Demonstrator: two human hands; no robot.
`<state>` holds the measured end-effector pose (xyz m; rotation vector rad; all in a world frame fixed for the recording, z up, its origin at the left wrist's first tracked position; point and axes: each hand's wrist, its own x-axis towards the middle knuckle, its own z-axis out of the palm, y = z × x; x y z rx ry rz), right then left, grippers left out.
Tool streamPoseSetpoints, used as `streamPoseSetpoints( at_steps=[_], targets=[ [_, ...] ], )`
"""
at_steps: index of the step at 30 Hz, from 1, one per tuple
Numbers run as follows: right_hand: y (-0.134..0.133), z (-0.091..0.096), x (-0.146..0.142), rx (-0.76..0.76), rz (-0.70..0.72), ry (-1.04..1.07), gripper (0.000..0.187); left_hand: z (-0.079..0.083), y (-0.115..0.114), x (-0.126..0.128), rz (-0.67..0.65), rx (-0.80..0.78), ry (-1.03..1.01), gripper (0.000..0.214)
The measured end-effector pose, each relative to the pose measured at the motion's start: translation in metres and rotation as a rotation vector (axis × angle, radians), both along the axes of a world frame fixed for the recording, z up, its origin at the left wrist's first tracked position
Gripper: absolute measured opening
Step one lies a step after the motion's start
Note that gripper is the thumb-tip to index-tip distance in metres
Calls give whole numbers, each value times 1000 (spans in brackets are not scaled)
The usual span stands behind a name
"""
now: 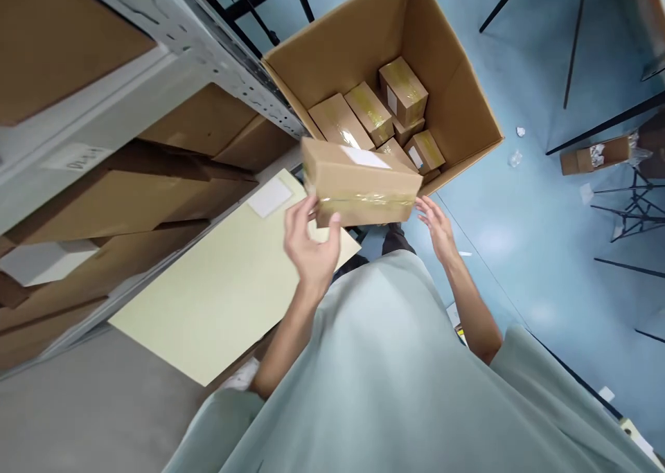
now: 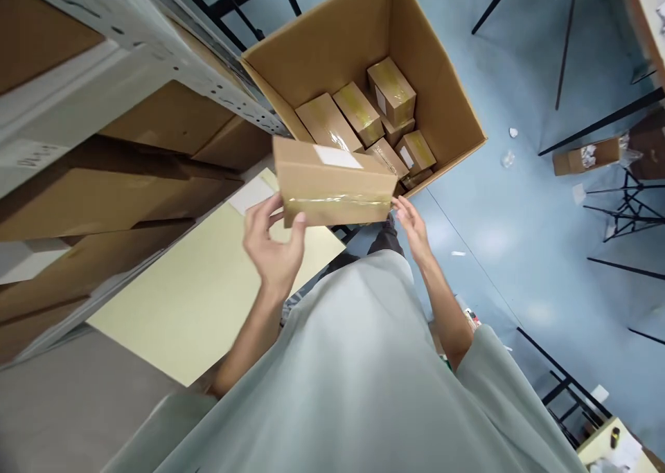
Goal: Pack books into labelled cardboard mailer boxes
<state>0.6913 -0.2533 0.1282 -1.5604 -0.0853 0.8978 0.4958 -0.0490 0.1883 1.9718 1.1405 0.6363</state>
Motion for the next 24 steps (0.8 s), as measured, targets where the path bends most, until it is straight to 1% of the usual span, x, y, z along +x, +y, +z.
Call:
streamPoseSetpoints(
  at_steps=[1,3,6,8,10,13,18,21,24],
  targets=[
    [-8,-4,17,-29,-33,10,88,-4,-2,29,-50,-27,32,54],
    [-21,-14,43,-78,-98,47,90,-19,-2,83,-139,-73,96,61],
    [-29,-27,67,-105,-200,104,93,-54,9,152,-236,-122,176,65],
    [-29,-34,77,-107,-242,126,94,-78,23,187,-266,-151,231,66],
    [-24,-39,85,-111,-239,134,95,-97,39,211,-276,-176,282,65],
    [-8,-44,96,-118,-185,148,95,-115,65,228,-283,-192,323,66],
    [35,-55,107,-89,-77,225,98,-134,115,229,-261,-201,360,74],
    [61,-63,102,-70,-4,269,98,-148,147,227,-231,-209,376,81],
    [76,-67,87,-63,41,326,94,-161,168,223,-242,-208,378,84]
  ],
)
